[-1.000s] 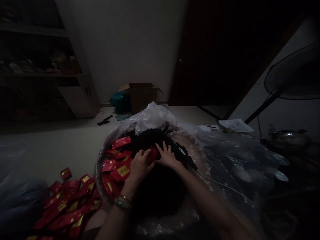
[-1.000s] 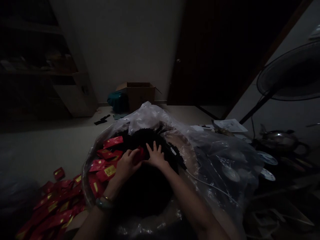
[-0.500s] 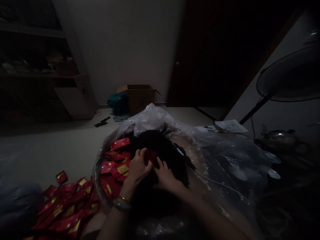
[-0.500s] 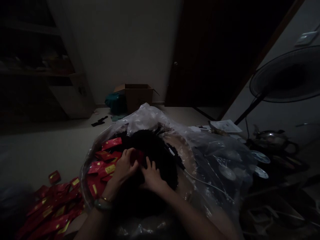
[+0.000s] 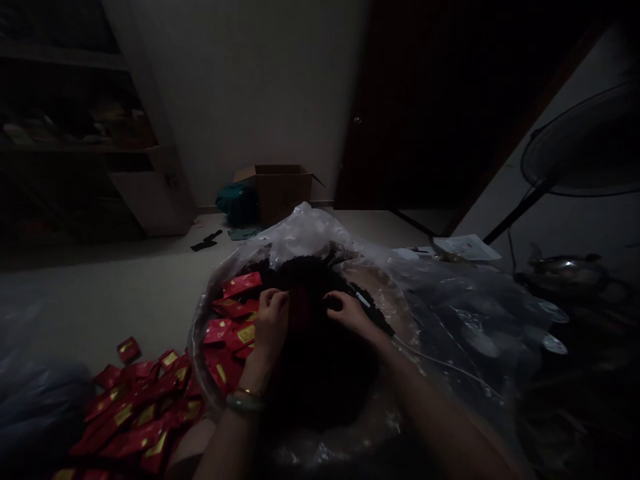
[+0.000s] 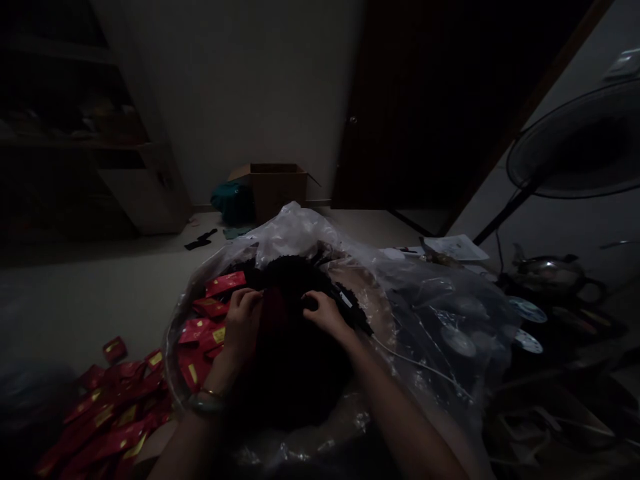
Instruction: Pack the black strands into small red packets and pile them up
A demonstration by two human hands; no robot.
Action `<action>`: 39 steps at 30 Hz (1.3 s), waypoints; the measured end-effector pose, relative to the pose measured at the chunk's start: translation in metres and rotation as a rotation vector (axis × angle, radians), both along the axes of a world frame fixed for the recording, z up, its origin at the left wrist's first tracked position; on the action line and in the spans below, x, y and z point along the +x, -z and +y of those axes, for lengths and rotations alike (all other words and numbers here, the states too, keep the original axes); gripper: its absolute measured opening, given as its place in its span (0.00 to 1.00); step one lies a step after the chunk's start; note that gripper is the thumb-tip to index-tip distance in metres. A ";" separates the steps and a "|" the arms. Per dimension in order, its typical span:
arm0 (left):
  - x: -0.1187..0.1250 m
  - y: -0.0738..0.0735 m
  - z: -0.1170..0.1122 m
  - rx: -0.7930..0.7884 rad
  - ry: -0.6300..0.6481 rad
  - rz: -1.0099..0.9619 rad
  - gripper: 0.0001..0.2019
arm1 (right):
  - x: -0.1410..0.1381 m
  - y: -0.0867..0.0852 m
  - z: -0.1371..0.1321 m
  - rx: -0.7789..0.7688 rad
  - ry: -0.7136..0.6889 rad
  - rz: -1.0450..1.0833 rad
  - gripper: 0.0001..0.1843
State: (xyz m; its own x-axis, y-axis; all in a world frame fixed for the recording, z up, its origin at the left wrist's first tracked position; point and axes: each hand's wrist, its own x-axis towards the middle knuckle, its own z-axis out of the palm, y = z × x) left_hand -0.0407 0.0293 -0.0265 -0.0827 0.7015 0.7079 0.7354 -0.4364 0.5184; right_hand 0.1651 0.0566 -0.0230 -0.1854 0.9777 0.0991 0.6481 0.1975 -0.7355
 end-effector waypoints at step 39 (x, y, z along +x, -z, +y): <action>0.012 -0.013 -0.015 0.142 0.315 0.359 0.10 | -0.031 -0.129 0.004 -0.373 -0.500 -0.020 0.12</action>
State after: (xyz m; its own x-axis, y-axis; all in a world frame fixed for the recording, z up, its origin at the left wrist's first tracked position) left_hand -0.0283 0.0140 -0.0138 0.3840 0.5474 0.7435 0.6775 -0.7142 0.1760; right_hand 0.1340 0.0608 0.1060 -0.6278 0.7403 -0.2404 0.5580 0.2127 -0.8021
